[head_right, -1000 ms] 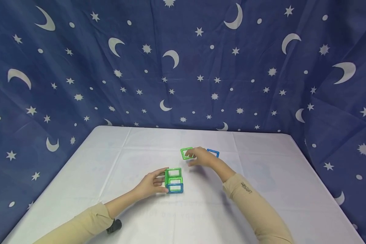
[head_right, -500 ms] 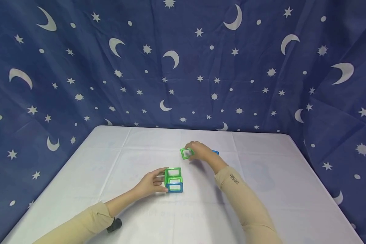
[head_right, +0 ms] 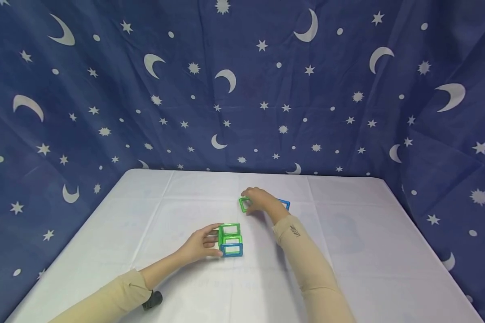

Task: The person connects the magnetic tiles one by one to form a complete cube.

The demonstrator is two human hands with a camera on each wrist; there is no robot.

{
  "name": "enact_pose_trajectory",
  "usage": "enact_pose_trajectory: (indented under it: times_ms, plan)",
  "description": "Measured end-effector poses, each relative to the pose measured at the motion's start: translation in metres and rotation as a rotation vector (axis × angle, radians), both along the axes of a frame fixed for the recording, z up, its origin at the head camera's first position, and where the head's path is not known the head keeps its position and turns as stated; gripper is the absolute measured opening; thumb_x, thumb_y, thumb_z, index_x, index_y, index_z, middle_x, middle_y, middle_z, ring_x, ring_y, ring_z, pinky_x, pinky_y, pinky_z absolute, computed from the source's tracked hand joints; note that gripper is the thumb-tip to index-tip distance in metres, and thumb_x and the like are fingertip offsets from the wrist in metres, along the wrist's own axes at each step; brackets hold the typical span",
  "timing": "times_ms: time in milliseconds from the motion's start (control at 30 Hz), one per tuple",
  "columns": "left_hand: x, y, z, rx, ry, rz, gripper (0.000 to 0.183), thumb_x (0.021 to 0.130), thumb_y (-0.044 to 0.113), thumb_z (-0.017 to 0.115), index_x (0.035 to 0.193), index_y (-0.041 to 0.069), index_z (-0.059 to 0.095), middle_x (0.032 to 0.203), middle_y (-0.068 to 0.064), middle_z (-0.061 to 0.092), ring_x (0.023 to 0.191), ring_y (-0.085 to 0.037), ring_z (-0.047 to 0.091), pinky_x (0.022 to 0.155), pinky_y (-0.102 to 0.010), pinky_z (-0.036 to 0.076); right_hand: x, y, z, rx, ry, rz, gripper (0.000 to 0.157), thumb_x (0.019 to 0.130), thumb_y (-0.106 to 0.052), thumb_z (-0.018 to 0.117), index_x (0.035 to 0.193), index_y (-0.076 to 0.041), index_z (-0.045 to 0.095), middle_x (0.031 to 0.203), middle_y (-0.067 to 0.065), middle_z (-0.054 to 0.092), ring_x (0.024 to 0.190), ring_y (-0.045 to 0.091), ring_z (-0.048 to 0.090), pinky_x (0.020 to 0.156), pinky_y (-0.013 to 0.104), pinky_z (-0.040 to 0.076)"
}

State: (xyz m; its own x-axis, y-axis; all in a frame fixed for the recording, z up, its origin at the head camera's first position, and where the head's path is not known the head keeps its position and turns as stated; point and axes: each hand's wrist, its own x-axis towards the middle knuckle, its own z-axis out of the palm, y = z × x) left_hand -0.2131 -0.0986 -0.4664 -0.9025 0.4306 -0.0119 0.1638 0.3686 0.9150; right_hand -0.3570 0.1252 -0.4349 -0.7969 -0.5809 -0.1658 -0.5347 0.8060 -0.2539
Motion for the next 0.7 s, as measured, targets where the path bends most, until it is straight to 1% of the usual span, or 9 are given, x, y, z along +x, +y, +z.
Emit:
enact_pose_trajectory:
  times_ms: [100,267,433,567,700]
  plan:
    - [0.0001,0.0005,-0.0003,-0.003,0.004,-0.001,0.081,0.073,0.006,0.079,0.142,0.002,0.038,0.131,-0.025,0.052,0.120,-0.039,0.054,0.095,-0.039,0.051,-0.0024,-0.0015,0.0005,0.013,-0.022,-0.027,0.065,0.074,-0.021,0.081,0.130,-0.002,0.053,0.133,0.015,0.054,0.125,0.030,0.049,0.109,0.041,0.038]
    - [0.0004,0.0001,-0.0008,0.002,0.010,-0.004,0.081,0.072,0.005,0.079,0.141,0.000,0.038,0.129,-0.026,0.053,0.119,-0.040,0.055,0.094,-0.041,0.051,-0.0049,-0.0007,-0.0022,0.014,-0.047,-0.019,0.061,0.074,-0.020,0.080,0.127,-0.001,0.056,0.131,0.015,0.055,0.123,0.030,0.050,0.109,0.040,0.039]
    - [-0.0003,0.0002,-0.0010,-0.001,0.012,-0.015,0.081,0.073,0.005,0.079,0.142,0.000,0.037,0.130,-0.027,0.052,0.119,-0.040,0.054,0.094,-0.042,0.051,-0.0056,0.0009,-0.0057,0.005,-0.038,-0.032,0.058,0.074,-0.021,0.081,0.124,-0.002,0.059,0.129,0.014,0.056,0.123,0.030,0.050,0.109,0.041,0.039]
    - [-0.0018,0.0005,-0.0019,-0.031,0.023,-0.010,0.080,0.073,0.007,0.079,0.141,0.001,0.039,0.130,-0.026,0.053,0.119,-0.039,0.055,0.094,-0.039,0.051,-0.0061,0.0002,-0.0057,0.015,-0.027,-0.029,0.057,0.075,-0.021,0.080,0.124,-0.002,0.058,0.127,0.013,0.057,0.120,0.030,0.052,0.107,0.041,0.040]
    - [-0.0026,-0.0008,-0.0038,-0.053,0.028,-0.002,0.079,0.073,0.009,0.080,0.141,0.002,0.040,0.130,-0.025,0.054,0.118,-0.038,0.055,0.094,-0.038,0.051,-0.0066,-0.0021,-0.0058,0.033,-0.005,-0.018,0.058,0.076,-0.025,0.079,0.124,-0.002,0.058,0.125,0.014,0.056,0.117,0.030,0.052,0.105,0.042,0.042]
